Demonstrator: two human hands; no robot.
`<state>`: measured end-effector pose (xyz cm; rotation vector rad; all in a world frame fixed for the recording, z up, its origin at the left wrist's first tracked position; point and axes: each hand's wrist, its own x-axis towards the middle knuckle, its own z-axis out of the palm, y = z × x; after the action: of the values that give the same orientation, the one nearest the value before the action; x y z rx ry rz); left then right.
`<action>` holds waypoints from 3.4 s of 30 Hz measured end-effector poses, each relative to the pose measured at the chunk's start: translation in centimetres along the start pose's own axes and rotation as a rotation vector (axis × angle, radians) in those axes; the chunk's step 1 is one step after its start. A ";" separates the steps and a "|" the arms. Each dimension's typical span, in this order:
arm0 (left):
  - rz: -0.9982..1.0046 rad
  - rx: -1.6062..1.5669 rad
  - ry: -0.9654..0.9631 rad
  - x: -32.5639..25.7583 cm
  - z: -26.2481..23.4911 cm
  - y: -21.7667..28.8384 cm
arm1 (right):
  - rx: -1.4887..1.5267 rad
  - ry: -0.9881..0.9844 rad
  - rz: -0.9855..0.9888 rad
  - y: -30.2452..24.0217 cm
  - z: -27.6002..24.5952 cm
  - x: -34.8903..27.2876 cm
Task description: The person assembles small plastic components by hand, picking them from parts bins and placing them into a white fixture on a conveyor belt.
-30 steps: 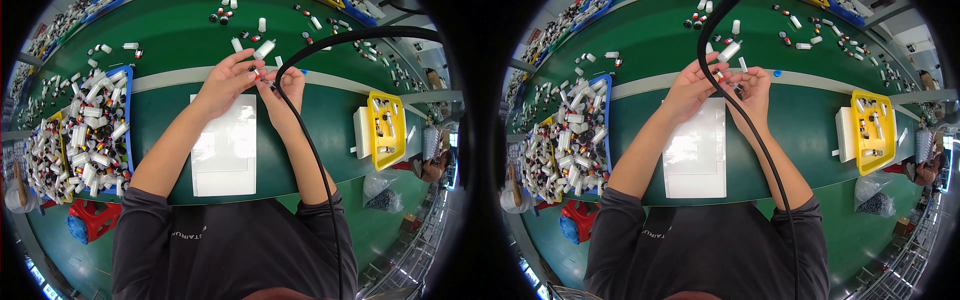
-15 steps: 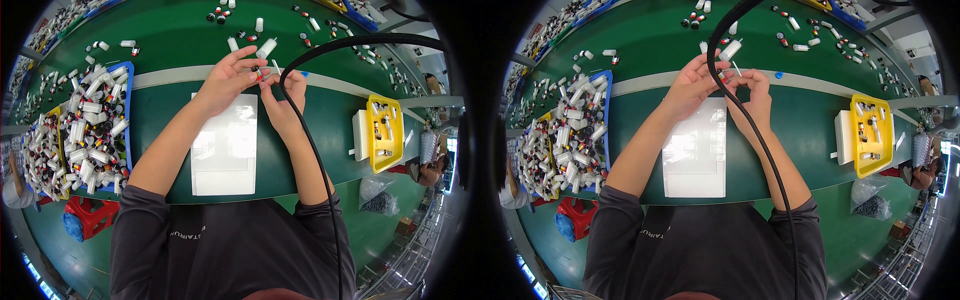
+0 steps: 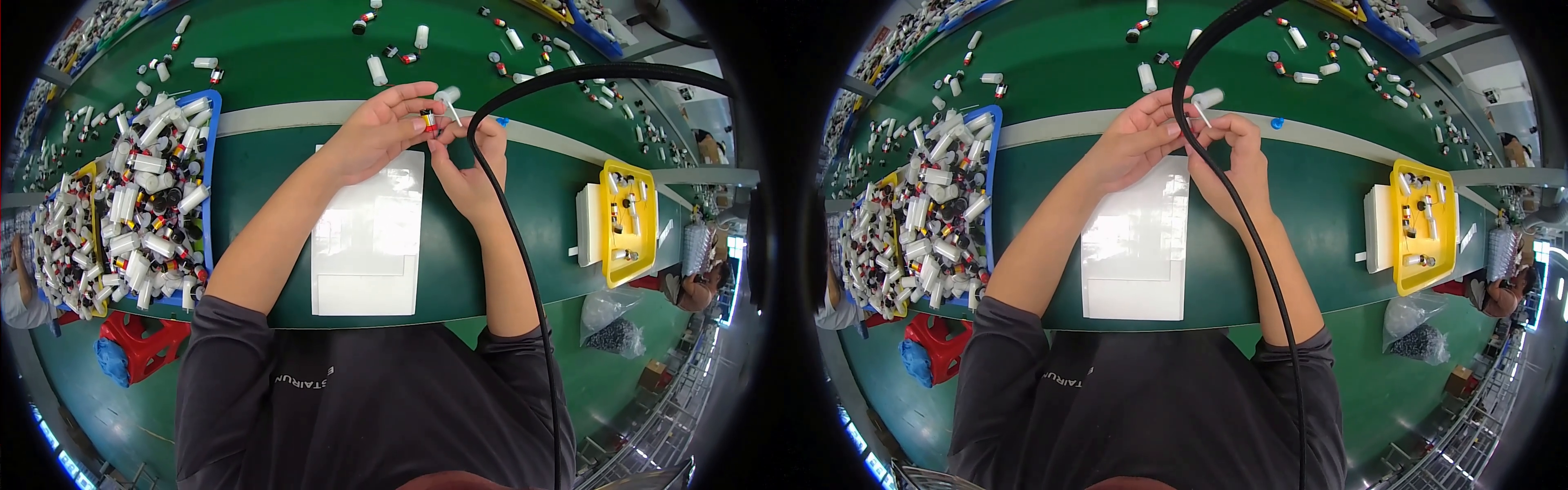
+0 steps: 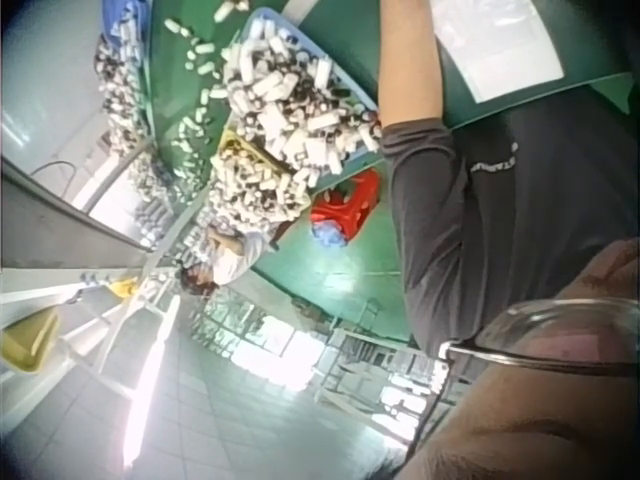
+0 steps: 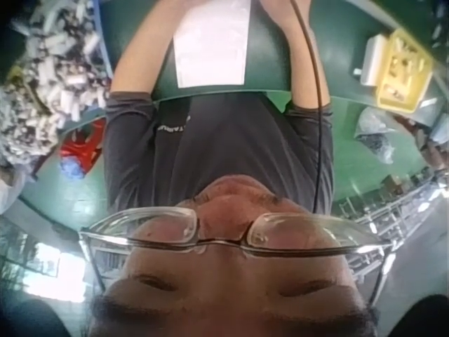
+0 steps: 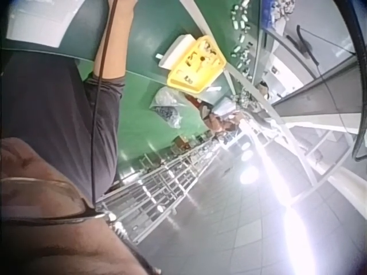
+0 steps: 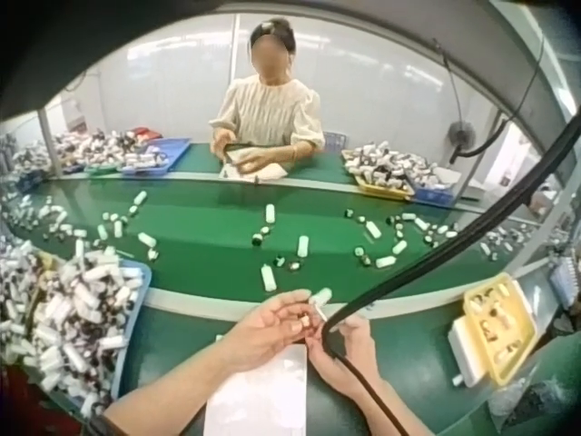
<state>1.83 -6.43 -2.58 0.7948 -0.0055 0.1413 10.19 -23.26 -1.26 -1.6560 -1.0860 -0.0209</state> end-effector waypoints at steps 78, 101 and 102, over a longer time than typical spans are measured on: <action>-0.132 0.640 -0.127 -0.7 2.5 1.6 | 0.399 -0.374 0.781 -0.3 -3.9 1.3; -0.065 0.477 -0.026 -0.1 2.0 1.7 | 0.357 0.023 0.542 0.3 -1.7 0.8; -0.058 0.448 -0.031 -0.4 2.1 2.0 | 0.513 0.092 0.568 0.6 -1.6 1.0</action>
<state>1.32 -6.61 0.28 1.2436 0.0206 0.0753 11.93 -23.86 -0.55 -1.4160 -0.4634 0.5047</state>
